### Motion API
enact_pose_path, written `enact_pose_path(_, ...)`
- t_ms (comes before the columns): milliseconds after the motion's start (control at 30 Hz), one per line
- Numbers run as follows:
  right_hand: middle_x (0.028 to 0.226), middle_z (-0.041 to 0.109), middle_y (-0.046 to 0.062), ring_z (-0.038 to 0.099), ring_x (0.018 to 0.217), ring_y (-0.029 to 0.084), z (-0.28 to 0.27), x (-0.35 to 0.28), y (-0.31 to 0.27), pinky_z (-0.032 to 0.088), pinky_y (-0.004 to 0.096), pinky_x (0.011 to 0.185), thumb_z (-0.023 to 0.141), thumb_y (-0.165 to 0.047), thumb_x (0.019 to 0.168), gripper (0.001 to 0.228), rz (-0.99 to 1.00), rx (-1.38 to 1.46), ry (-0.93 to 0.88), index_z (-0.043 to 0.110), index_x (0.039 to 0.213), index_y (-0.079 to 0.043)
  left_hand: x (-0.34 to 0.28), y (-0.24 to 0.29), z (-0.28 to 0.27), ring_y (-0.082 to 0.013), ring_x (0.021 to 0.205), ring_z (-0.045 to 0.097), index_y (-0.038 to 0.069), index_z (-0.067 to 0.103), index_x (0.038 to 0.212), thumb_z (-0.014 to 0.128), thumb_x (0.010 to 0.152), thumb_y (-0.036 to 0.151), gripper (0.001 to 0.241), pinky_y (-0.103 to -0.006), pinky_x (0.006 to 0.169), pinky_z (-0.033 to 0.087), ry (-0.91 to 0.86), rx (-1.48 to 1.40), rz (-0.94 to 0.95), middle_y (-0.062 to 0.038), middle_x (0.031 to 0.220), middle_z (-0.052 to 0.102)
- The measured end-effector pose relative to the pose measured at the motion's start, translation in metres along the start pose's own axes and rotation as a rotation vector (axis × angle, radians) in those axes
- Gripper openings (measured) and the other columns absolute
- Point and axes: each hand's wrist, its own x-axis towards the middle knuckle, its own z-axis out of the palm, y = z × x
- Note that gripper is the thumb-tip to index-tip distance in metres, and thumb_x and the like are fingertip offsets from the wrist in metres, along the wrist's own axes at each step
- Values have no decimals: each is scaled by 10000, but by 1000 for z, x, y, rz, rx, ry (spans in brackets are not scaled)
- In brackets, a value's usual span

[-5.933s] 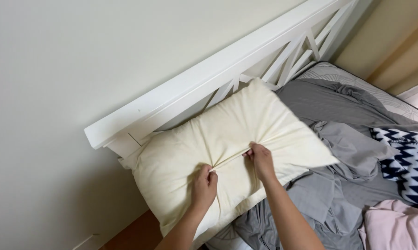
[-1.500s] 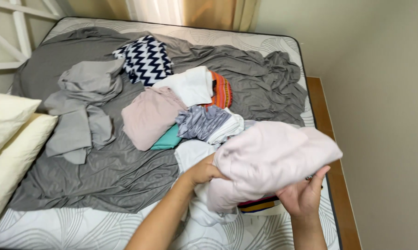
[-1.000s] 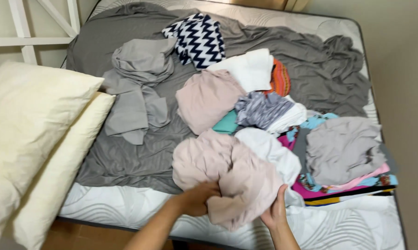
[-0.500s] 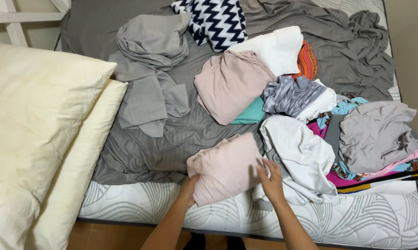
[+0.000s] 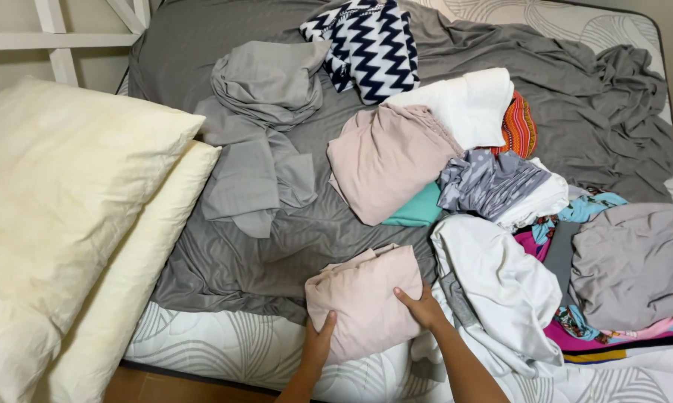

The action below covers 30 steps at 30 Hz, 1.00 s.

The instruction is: The person removes a gray pillowcase from a pillow on the bed and places the bare pillow on top of a pile of clothes. They repeat this action with a second pillow, removing its gray case and placing the bare pillow on the bed. Finally, they pick up a folded pink cloth from the pile and place it on a nearby chair.

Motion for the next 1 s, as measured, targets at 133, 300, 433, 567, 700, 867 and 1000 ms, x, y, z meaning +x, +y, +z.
enact_pose_path(133, 1344, 685, 225, 712, 1173, 300, -13, -9, -14, 535, 354, 1012, 739, -682, 755, 1037, 60, 94, -148, 474, 1465, 26, 0, 47, 7, -302, 1241, 601, -13, 487, 1438, 721, 843, 546, 849, -374, 1060, 447, 37, -60, -37, -195, 1376, 621)
enact_pose_path(300, 1226, 747, 214, 686, 1061, 252, -14, -59, -71, 515, 332, 952, 806, -458, 803, 716, -252, 583, 273, 665, 1286, 51, 12, 91, 3, -385, 1235, 548, -19, 459, 1458, 752, 828, 481, 857, -448, 1032, 426, 281, 287, 301, -257, 1378, 563)
enact_pose_path(433, 1224, 722, 149, 661, 1099, 217, -21, -29, -59, 480, 309, 980, 779, -384, 856, 636, -361, 575, 290, 619, 1321, 19, 13, 112, 8, -425, 1232, 521, -21, 444, 1469, 767, 820, 448, 864, -484, 1018, 414, 385, 470, 454, -287, 1379, 533)
enact_pose_path(567, 1183, 629, 223, 624, 1066, 336, -24, 64, -37, 514, 382, 944, 820, -210, 783, 661, -304, -21, 440, 576, 1356, 12, 9, 130, 48, -467, 1331, 391, 80, 473, 1469, 769, 811, 444, 808, -608, 1042, 315, 350, 761, 693, -278, 1478, 416)
enact_pose_path(700, 1341, 558, 221, 593, 1157, 320, -27, 155, -66, 492, 381, 973, 785, -227, 808, 712, -340, 189, 446, 508, 1422, 4, -7, 134, 91, -475, 1524, 96, 356, 486, 1500, 753, 785, 530, 783, -803, 1082, 117, -46, 1160, 632, -177, 1662, 143)
enact_pose_path(867, 1362, 591, 239, 604, 1178, 338, -34, 223, -120, 504, 419, 967, 817, -356, 777, 903, -55, 405, 336, 416, 1490, 26, 39, 84, 87, -467, 1543, 9, 486, 399, 1544, 685, 806, 663, 810, -882, 1003, 93, -300, 1289, 275, -113, 1706, 47)
enact_pose_path(1000, 1422, 531, 200, 534, 1251, 352, -29, 231, -148, 464, 553, 987, 827, -495, 742, 1026, 185, 542, 183, 368, 1512, 4, 112, -26, 88, -450, 1239, 282, 529, 395, 1383, 359, 908, 714, 510, -851, 629, 276, 311, 1516, 1068, -157, 1431, 310)
